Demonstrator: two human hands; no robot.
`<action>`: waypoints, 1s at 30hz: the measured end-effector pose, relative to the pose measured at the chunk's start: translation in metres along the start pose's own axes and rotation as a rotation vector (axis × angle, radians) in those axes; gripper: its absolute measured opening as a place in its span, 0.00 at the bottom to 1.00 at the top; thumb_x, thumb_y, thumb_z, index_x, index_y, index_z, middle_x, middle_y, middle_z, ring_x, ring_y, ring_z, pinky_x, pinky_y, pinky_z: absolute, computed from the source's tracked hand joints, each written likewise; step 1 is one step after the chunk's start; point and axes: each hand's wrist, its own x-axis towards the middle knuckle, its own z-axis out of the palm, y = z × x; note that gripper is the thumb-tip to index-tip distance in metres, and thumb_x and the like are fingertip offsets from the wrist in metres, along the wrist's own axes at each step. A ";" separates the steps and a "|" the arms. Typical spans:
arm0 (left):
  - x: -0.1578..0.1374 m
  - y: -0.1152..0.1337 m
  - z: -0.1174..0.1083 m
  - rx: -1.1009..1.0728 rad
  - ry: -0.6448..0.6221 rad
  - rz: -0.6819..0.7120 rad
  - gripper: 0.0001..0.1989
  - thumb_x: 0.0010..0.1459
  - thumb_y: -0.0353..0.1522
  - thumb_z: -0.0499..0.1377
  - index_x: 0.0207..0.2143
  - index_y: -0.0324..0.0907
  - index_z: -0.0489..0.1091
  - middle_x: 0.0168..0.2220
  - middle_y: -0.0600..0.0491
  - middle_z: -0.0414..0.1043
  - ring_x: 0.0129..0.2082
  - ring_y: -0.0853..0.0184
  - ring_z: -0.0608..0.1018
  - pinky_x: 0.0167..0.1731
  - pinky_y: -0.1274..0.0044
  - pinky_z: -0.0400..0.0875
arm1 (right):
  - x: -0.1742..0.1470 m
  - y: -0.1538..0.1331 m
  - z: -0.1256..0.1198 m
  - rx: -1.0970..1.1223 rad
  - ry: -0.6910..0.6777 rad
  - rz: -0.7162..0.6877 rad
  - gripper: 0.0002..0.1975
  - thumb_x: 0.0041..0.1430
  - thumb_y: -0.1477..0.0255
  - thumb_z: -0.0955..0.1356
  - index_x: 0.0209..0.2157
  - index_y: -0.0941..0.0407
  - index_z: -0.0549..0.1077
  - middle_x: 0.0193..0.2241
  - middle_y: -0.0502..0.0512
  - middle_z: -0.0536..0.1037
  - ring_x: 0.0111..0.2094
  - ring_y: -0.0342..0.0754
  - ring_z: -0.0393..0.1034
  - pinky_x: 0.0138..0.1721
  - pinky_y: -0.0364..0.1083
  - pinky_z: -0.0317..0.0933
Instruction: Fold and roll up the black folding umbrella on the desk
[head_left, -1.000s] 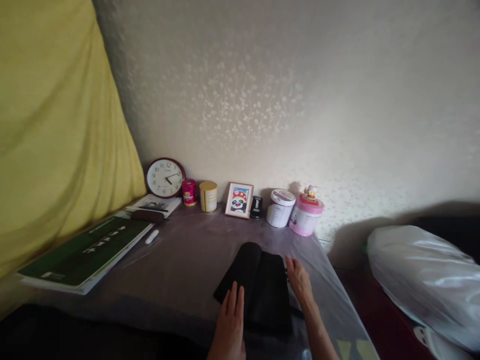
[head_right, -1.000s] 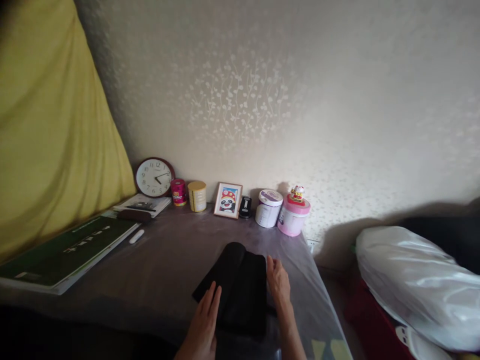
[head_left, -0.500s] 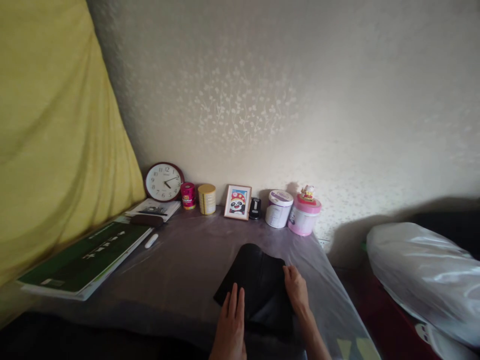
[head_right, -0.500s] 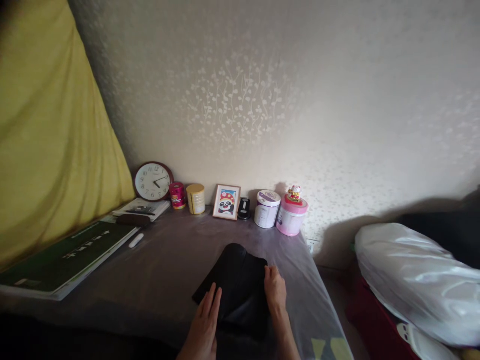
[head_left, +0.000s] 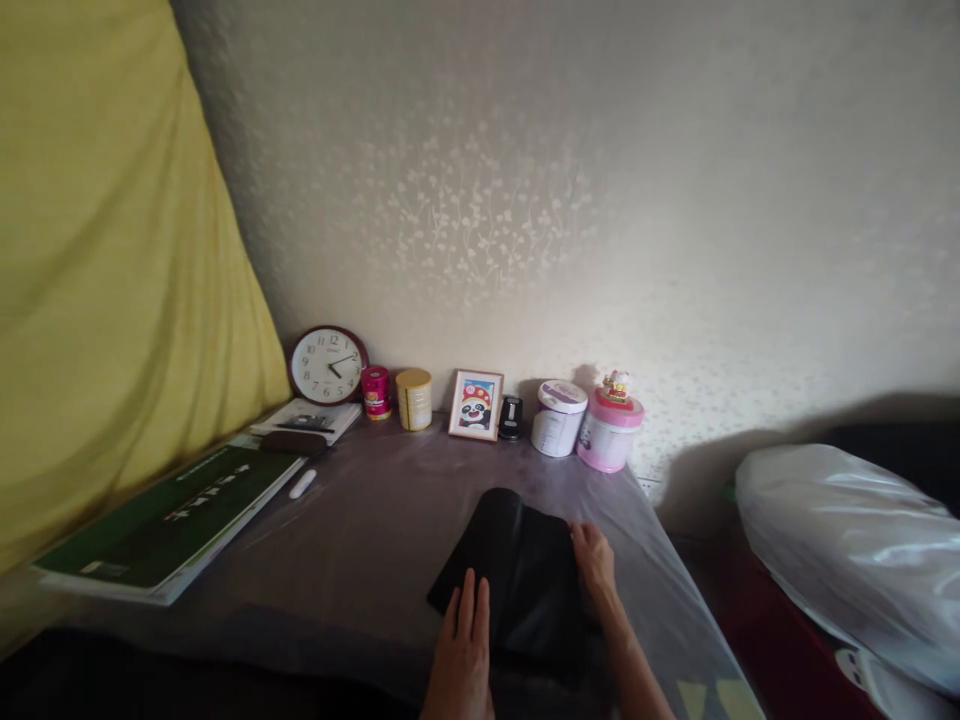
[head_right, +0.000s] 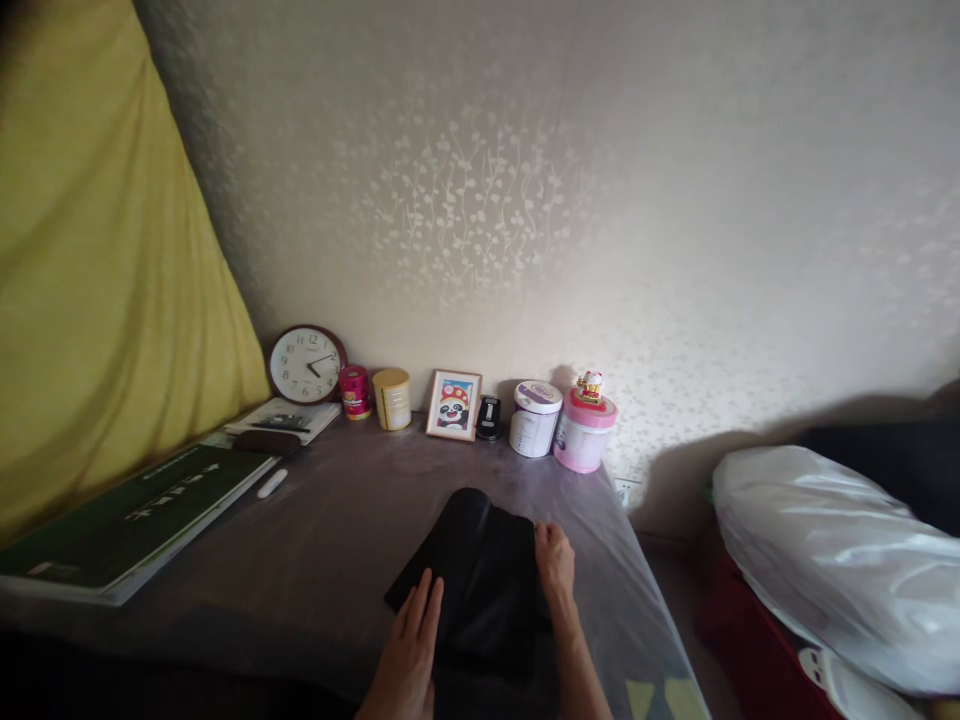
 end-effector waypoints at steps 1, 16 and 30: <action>0.000 0.000 0.000 0.003 0.007 0.010 0.51 0.30 0.21 0.50 0.62 0.34 0.38 0.65 0.39 0.32 0.63 0.49 0.43 0.58 0.57 0.51 | 0.000 0.001 0.000 0.012 0.001 0.008 0.20 0.59 0.63 0.54 0.27 0.55 0.73 0.27 0.59 0.78 0.31 0.52 0.72 0.29 0.44 0.58; 0.002 0.007 -0.015 0.101 -0.163 -0.059 0.51 0.32 0.20 0.51 0.62 0.31 0.35 0.65 0.42 0.24 0.64 0.55 0.38 0.61 0.65 0.47 | -0.009 -0.009 0.002 0.169 -0.043 -0.008 0.22 0.56 0.57 0.55 0.18 0.54 0.68 0.17 0.52 0.72 0.24 0.49 0.68 0.25 0.43 0.56; 0.003 0.004 0.000 0.117 -0.044 -0.045 0.51 0.30 0.20 0.51 0.62 0.34 0.41 0.64 0.40 0.33 0.63 0.51 0.44 0.58 0.60 0.52 | -0.009 -0.067 0.005 0.546 -0.157 -0.146 0.20 0.45 0.52 0.62 0.15 0.54 0.60 0.14 0.44 0.58 0.19 0.42 0.54 0.20 0.42 0.49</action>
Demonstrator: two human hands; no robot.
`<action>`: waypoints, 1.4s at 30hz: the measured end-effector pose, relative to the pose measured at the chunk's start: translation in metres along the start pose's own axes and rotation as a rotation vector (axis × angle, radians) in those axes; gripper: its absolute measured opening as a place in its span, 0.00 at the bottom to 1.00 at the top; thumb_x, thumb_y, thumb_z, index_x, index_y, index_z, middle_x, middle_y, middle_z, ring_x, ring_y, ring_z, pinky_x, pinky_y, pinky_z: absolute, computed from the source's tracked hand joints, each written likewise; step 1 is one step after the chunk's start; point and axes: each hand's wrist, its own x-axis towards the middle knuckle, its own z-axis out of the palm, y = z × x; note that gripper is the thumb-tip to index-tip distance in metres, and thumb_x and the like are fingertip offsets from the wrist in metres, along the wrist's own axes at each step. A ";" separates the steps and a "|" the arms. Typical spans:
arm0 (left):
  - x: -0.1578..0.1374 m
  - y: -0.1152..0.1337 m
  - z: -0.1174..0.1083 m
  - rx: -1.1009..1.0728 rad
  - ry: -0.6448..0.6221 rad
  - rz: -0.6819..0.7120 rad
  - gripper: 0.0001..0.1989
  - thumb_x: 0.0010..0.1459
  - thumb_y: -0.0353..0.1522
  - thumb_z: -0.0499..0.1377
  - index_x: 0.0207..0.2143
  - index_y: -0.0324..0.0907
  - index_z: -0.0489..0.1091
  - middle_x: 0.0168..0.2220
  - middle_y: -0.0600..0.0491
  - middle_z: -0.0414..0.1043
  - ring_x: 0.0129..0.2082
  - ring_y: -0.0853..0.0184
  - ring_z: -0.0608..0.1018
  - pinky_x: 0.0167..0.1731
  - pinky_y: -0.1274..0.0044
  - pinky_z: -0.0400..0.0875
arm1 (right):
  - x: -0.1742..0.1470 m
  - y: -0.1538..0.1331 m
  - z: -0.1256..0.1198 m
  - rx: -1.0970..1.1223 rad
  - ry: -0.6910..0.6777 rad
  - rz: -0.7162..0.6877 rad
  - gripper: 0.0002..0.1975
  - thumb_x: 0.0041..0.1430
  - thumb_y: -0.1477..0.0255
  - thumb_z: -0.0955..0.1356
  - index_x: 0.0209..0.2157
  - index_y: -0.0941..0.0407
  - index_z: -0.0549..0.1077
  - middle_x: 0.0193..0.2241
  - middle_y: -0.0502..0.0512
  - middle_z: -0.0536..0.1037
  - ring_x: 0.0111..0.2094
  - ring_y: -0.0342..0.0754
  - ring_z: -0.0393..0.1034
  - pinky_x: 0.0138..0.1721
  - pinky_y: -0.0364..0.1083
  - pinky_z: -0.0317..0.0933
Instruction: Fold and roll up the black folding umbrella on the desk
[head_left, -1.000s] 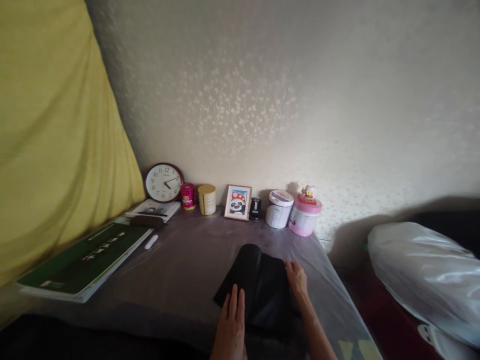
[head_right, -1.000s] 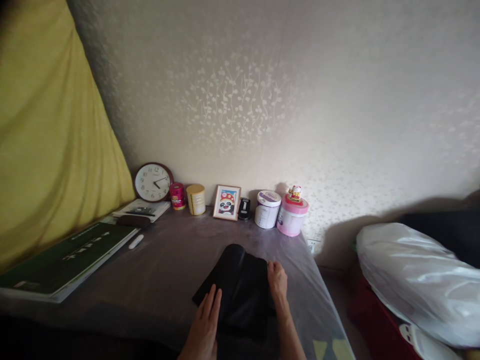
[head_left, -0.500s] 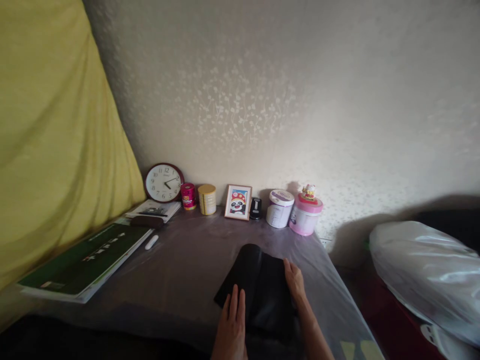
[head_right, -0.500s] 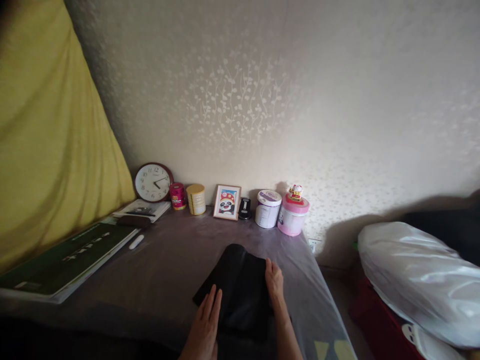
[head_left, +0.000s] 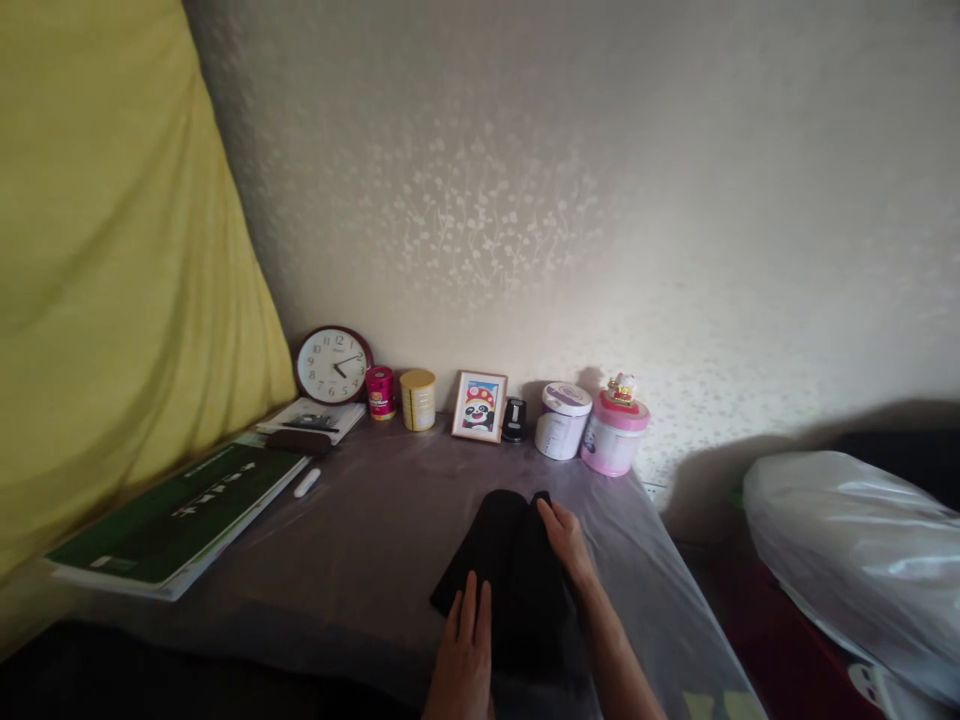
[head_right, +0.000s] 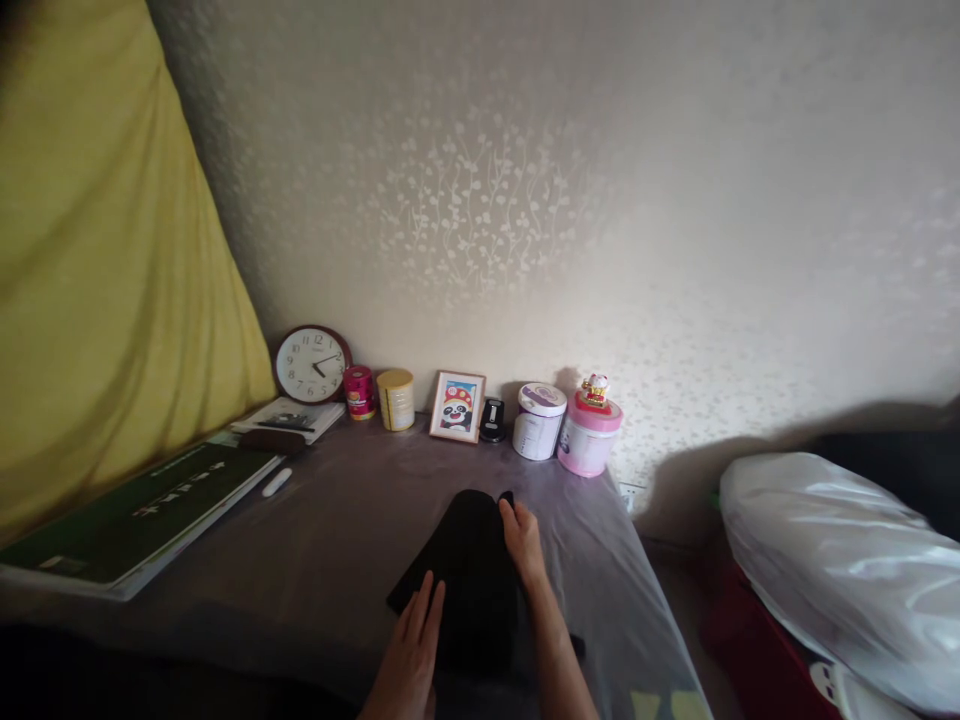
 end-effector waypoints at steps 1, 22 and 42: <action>0.000 0.000 0.001 -0.022 0.010 -0.007 0.51 0.30 0.20 0.51 0.62 0.35 0.41 0.64 0.39 0.33 0.63 0.50 0.45 0.58 0.59 0.53 | 0.003 -0.002 0.006 0.013 -0.001 -0.005 0.20 0.44 0.52 0.62 0.15 0.53 0.59 0.13 0.44 0.57 0.19 0.41 0.54 0.20 0.42 0.49; -0.009 -0.030 -0.003 -0.399 -0.041 -0.036 0.40 0.40 0.26 0.53 0.59 0.33 0.49 0.60 0.38 0.53 0.60 0.53 0.57 0.57 0.64 0.56 | -0.004 -0.009 0.071 -0.060 -0.334 -0.004 0.09 0.55 0.67 0.61 0.34 0.55 0.69 0.25 0.51 0.79 0.27 0.44 0.72 0.29 0.42 0.63; -0.005 -0.015 -0.006 0.004 0.210 0.139 0.45 0.42 0.20 0.51 0.63 0.39 0.35 0.63 0.44 0.46 0.61 0.53 0.55 0.56 0.63 0.60 | -0.038 -0.010 0.062 -0.484 -0.466 -0.575 0.13 0.59 0.73 0.62 0.41 0.47 0.75 0.36 0.47 0.79 0.40 0.46 0.68 0.43 0.44 0.60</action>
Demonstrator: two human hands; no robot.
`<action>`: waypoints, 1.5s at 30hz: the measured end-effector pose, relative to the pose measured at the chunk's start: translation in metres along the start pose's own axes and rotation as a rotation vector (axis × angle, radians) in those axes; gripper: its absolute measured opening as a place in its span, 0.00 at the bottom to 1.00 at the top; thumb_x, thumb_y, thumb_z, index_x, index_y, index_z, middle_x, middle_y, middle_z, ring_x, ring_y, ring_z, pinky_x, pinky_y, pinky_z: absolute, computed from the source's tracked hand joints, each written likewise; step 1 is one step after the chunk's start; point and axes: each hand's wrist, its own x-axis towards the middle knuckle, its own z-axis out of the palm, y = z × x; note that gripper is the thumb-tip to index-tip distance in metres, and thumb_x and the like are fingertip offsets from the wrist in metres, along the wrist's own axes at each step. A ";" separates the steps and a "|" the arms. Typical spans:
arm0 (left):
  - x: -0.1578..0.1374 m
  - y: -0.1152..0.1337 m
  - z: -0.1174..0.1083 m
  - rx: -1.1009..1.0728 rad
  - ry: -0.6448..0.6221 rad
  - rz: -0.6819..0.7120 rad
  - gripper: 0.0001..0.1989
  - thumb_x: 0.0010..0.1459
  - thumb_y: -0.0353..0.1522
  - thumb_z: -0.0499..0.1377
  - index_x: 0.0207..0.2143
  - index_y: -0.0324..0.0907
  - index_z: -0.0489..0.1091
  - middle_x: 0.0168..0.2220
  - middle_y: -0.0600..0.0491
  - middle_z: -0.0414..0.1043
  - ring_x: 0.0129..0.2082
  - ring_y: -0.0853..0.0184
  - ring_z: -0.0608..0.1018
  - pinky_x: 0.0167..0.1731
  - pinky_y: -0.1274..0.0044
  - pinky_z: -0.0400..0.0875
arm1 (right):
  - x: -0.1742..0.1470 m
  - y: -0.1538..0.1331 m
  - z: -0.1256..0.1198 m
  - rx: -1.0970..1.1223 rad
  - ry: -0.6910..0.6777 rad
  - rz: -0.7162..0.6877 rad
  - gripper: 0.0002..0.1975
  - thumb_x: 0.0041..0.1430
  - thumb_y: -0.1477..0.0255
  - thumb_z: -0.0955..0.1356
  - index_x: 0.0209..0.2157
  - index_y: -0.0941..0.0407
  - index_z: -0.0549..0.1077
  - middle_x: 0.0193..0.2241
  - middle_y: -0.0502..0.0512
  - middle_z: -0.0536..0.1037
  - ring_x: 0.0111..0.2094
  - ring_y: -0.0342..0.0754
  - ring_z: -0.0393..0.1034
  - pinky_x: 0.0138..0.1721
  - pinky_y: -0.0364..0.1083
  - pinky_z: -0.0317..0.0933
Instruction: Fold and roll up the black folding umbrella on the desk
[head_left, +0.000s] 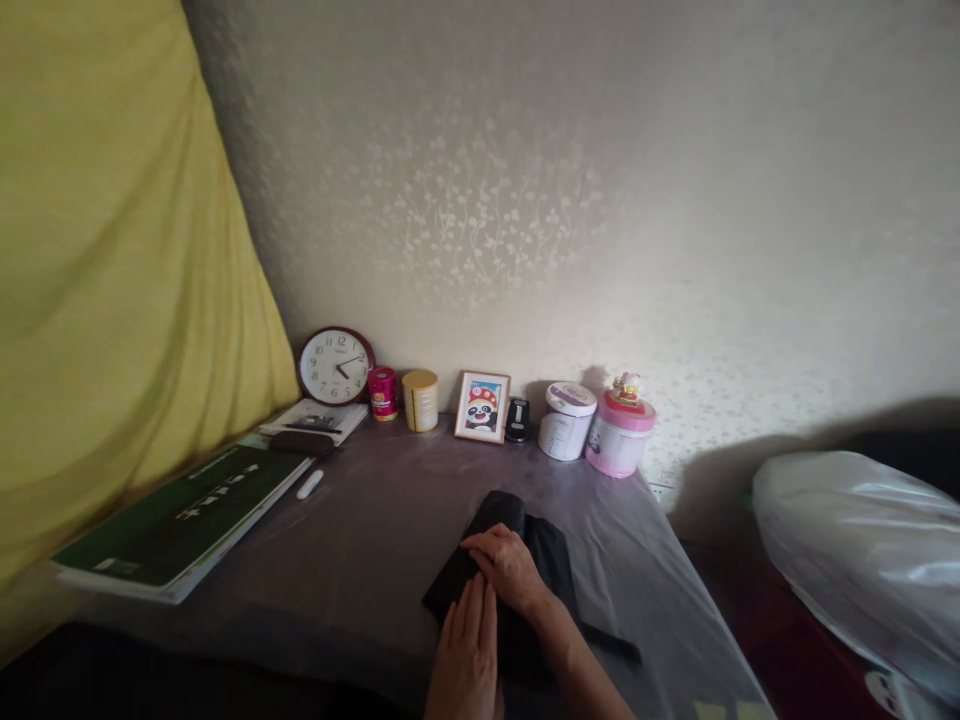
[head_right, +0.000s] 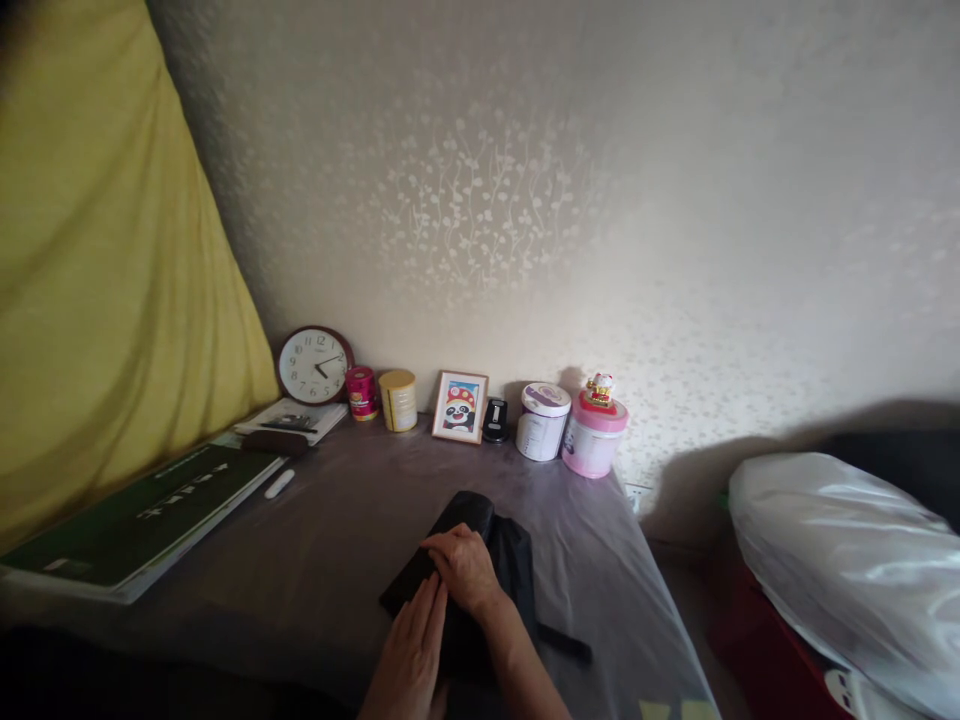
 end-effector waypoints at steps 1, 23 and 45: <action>0.001 0.002 0.005 0.019 0.021 -0.021 0.45 0.44 0.18 0.49 0.63 0.40 0.30 0.63 0.44 0.48 0.61 0.55 0.56 0.56 0.64 0.61 | -0.001 0.001 -0.001 0.037 0.001 -0.013 0.13 0.60 0.73 0.61 0.40 0.48 0.75 0.36 0.47 0.79 0.39 0.45 0.68 0.42 0.44 0.60; 0.008 -0.003 0.008 0.013 -0.163 -0.165 0.40 0.47 0.17 0.43 0.62 0.45 0.37 0.63 0.45 0.48 0.56 0.55 0.65 0.51 0.65 0.65 | 0.043 0.054 0.001 -0.141 0.197 0.088 0.14 0.61 0.74 0.59 0.39 0.54 0.75 0.43 0.55 0.77 0.51 0.50 0.65 0.53 0.53 0.55; 0.000 -0.001 -0.020 -0.098 -0.204 -0.155 0.48 0.37 0.17 0.48 0.62 0.34 0.33 0.65 0.40 0.32 0.61 0.58 0.57 0.54 0.72 0.58 | -0.055 0.072 0.021 -0.360 0.359 0.233 0.17 0.59 0.72 0.58 0.47 0.56 0.71 0.51 0.59 0.72 0.54 0.54 0.63 0.52 0.53 0.58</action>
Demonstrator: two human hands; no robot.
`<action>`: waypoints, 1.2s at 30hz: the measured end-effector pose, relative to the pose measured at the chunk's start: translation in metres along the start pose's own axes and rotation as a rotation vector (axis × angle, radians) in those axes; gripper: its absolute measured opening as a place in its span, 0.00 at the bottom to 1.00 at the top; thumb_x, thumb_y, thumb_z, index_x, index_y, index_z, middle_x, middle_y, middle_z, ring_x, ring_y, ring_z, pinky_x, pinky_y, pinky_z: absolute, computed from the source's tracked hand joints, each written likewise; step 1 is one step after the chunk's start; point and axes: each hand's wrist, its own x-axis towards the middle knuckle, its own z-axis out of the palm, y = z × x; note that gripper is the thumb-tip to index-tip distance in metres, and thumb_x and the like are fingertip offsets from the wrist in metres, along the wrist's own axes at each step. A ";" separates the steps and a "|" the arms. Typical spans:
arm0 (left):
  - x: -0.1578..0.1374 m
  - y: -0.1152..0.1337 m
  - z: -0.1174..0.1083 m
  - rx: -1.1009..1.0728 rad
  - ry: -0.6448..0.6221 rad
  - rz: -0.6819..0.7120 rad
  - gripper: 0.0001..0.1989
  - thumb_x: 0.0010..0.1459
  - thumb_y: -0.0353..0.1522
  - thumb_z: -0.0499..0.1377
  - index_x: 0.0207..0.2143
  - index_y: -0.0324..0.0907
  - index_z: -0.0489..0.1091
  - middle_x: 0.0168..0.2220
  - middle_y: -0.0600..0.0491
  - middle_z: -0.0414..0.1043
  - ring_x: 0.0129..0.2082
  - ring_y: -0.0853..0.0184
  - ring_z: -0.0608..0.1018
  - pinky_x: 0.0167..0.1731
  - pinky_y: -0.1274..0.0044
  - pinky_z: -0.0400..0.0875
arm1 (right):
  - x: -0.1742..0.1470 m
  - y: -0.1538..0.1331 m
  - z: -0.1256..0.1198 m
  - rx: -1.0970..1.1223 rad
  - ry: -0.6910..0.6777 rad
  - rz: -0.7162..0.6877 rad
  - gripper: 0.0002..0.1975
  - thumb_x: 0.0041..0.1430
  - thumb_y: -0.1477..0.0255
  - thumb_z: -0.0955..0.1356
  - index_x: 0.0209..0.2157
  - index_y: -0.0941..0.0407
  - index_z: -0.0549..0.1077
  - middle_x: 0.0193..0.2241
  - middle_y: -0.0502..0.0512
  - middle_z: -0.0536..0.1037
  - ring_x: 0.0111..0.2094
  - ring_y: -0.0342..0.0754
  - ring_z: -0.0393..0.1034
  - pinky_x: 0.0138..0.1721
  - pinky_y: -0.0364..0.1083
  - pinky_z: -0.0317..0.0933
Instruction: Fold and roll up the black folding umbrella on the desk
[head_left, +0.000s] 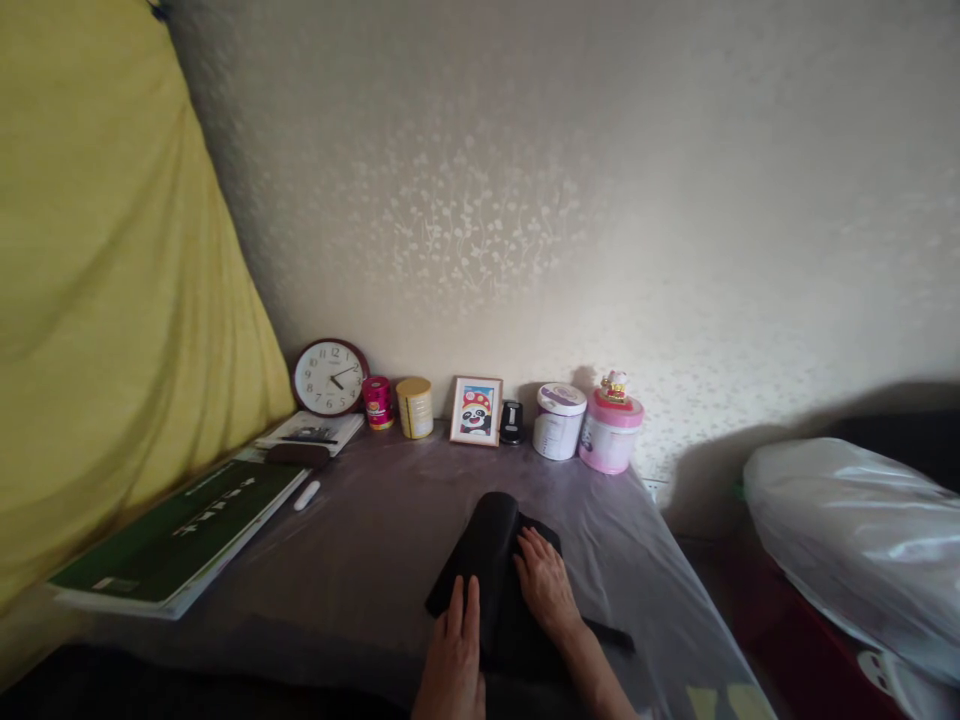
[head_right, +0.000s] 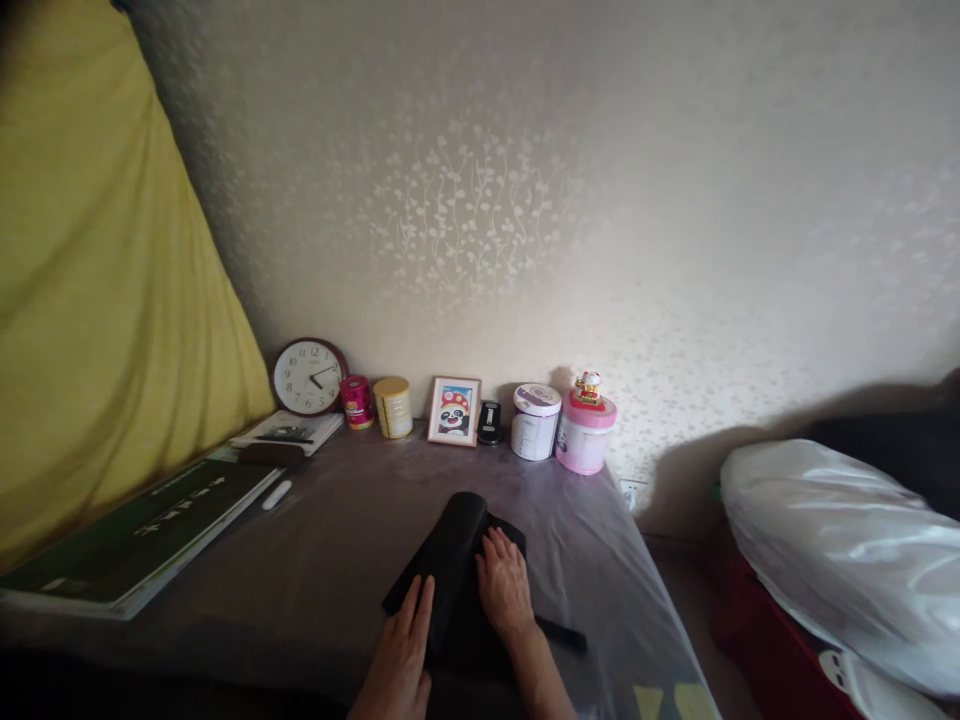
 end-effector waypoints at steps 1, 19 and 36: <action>0.000 -0.001 0.000 -0.010 -0.001 0.009 0.48 0.37 0.18 0.48 0.62 0.35 0.32 0.65 0.41 0.32 0.61 0.58 0.56 0.54 0.71 0.58 | -0.002 0.005 0.000 -0.030 -0.014 0.048 0.17 0.58 0.74 0.59 0.47 0.56 0.71 0.51 0.61 0.72 0.53 0.56 0.64 0.51 0.55 0.58; 0.004 -0.008 0.000 -0.241 -0.017 -0.034 0.48 0.38 0.17 0.47 0.62 0.35 0.31 0.65 0.42 0.34 0.61 0.61 0.55 0.57 0.72 0.54 | 0.020 0.035 -0.040 0.113 -0.178 0.500 0.18 0.61 0.67 0.55 0.33 0.56 0.74 0.32 0.59 0.79 0.36 0.50 0.74 0.34 0.43 0.60; 0.003 0.002 0.001 -0.052 -0.071 -0.045 0.48 0.38 0.19 0.49 0.62 0.37 0.32 0.65 0.42 0.30 0.61 0.57 0.55 0.55 0.71 0.56 | 0.026 0.025 -0.037 0.279 -0.011 0.544 0.15 0.55 0.64 0.59 0.19 0.54 0.67 0.20 0.54 0.74 0.25 0.49 0.70 0.26 0.44 0.55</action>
